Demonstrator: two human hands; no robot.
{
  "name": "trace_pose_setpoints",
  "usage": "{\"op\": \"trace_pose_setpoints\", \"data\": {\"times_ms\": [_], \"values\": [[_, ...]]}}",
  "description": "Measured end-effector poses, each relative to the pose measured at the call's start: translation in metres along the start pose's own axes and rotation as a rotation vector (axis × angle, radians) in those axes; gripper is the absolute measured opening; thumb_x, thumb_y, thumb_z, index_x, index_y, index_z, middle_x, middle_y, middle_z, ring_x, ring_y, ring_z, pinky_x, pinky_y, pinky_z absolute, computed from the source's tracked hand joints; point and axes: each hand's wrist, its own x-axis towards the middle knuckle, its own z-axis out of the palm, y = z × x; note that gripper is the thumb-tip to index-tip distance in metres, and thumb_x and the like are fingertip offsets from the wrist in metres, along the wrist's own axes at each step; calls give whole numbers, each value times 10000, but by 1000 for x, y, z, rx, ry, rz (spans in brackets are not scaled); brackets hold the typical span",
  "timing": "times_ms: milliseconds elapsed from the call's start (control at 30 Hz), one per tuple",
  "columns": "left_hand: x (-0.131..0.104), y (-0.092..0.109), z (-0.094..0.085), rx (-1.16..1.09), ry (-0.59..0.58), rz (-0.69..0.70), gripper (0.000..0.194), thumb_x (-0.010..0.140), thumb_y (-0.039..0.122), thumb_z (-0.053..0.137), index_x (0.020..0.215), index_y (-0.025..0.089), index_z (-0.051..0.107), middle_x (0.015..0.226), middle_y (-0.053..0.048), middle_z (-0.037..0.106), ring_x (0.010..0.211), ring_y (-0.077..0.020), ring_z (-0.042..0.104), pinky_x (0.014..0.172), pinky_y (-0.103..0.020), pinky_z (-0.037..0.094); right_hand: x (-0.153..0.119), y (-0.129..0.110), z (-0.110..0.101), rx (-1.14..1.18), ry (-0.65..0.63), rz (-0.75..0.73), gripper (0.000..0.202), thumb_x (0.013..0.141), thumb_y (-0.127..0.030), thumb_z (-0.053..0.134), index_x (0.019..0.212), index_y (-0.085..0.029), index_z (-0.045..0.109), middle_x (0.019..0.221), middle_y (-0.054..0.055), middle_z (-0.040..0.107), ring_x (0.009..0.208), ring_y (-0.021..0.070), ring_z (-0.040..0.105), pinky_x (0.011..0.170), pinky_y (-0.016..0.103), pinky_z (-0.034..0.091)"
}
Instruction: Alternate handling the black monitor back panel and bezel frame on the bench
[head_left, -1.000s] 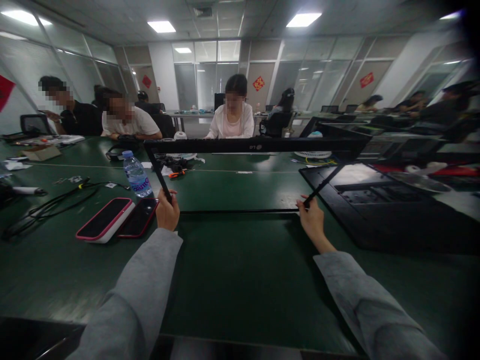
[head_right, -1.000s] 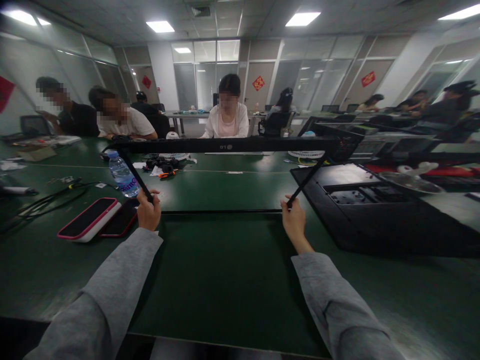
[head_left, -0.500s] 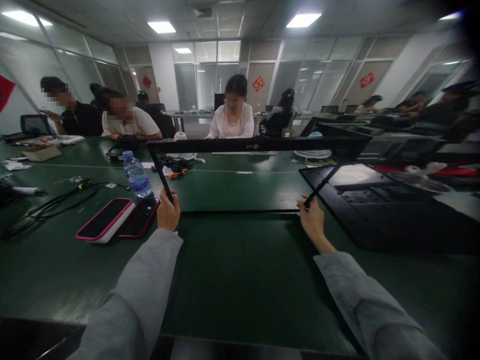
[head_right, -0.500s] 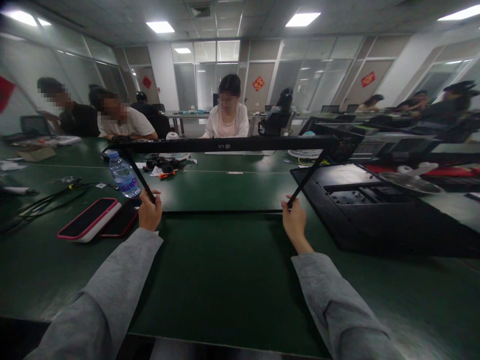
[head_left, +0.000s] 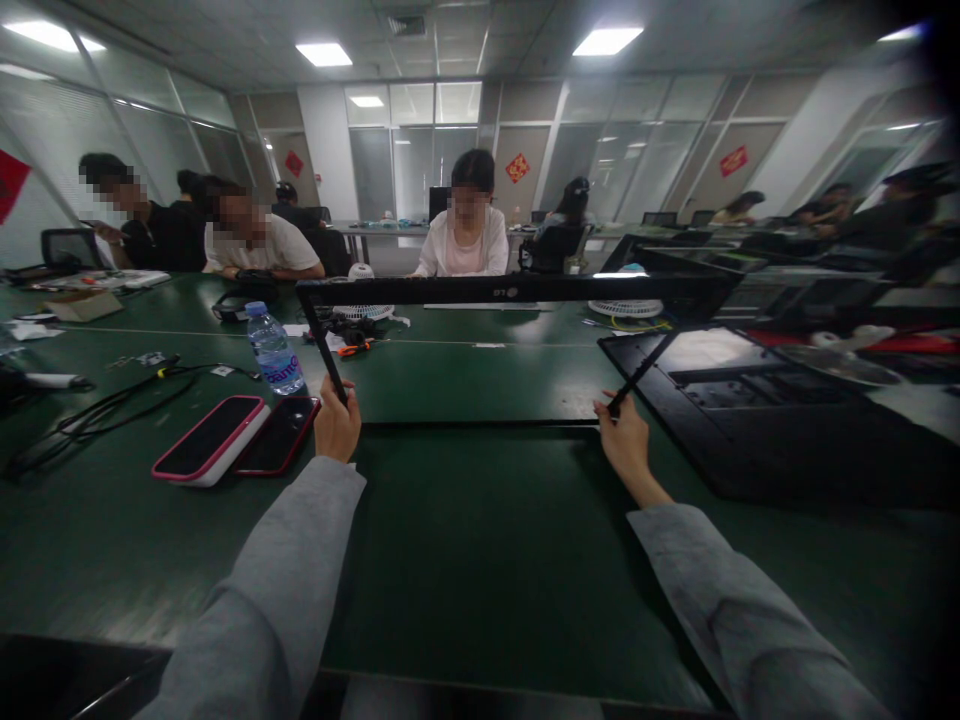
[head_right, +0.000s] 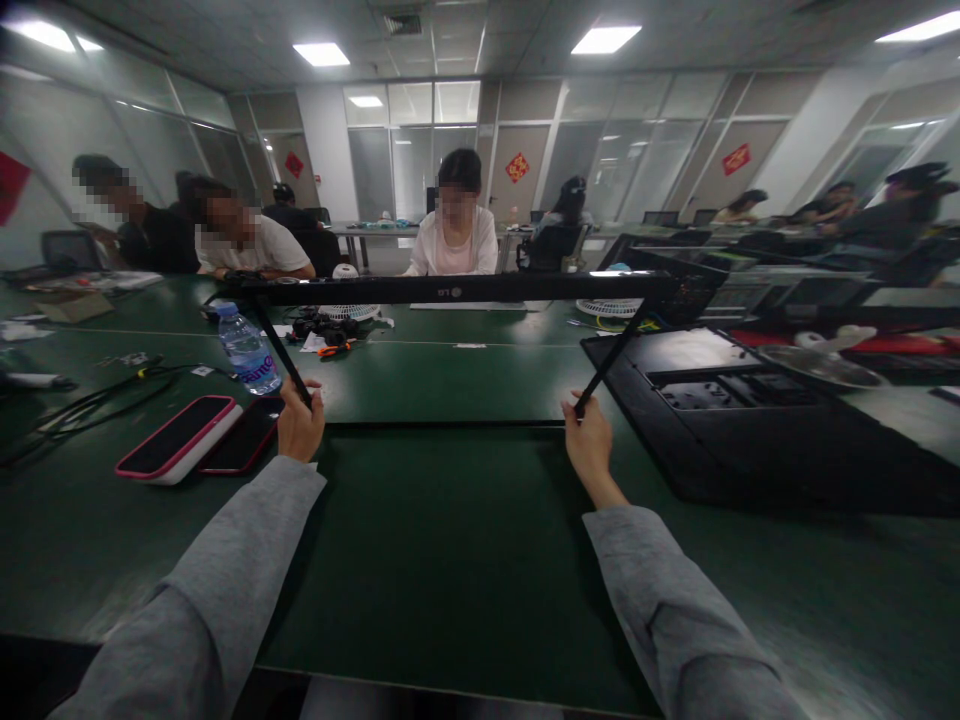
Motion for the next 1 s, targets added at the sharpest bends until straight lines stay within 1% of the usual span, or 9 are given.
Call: {"op": "trace_pose_setpoints", "data": {"times_ms": [167, 367, 500, 667, 800, 900, 1000], "values": [[0, -1, 0, -3, 4, -5, 518, 1002, 334, 418, 1456, 151, 251, 1203, -153, 681, 894, -244, 723, 712, -341, 545, 0, 4, 1, -11, -39, -14, 539, 880, -570, 487, 1224, -174, 610, 934, 121, 690, 832, 278, 643, 826, 455, 498], [0, -4, 2, 4, 46, 23, 507, 1010, 333, 412, 1458, 149, 264, 1172, -140, 697, 910, -246, 720, 740, -346, 540, 2, 7, 3, -11, -38, 0, 519, 870, -543, 492, 1214, -175, 615, 917, 114, 682, 835, 277, 638, 836, 458, 498], [0, -2, 1, -2, 39, 19, 510, 1009, 342, 414, 1459, 150, 267, 1168, -140, 696, 908, -242, 720, 745, -344, 542, 2, 8, 4, -15, -37, 8, 511, 864, -523, 496, 1220, -175, 614, 900, 108, 675, 820, 276, 634, 826, 459, 501], [1, -1, 0, 17, -12, -10, 534, 1001, 359, 415, 1464, 143, 263, 1210, -160, 672, 903, -246, 720, 732, -354, 554, 2, 10, 5, -9, -52, -5, 500, 855, -487, 509, 1238, -178, 599, 910, 107, 682, 830, 277, 643, 823, 462, 511], [0, -2, 2, 62, -63, -24, 619, 980, 333, 426, 1512, 117, 195, 1283, -195, 633, 909, -278, 721, 724, -379, 565, 2, 11, 5, -13, -75, -26, 538, 840, -445, 536, 1301, -167, 553, 943, 115, 695, 853, 283, 661, 834, 463, 518], [-2, -4, 4, 82, -111, -33, 663, 984, 327, 398, 1541, 83, 134, 1309, -231, 612, 865, -287, 724, 720, -389, 565, 2, 12, 6, -31, -81, -16, 544, 826, -416, 545, 1307, -163, 543, 950, 119, 697, 851, 288, 665, 838, 474, 522], [-3, -7, 7, 135, -175, -71, 658, 989, 336, 382, 1539, 66, 143, 1328, -254, 592, 845, -291, 725, 713, -400, 563, 2, 12, 7, -31, -89, -19, 524, 826, -407, 537, 1293, -169, 545, 952, 119, 695, 845, 288, 664, 833, 476, 525]]}}
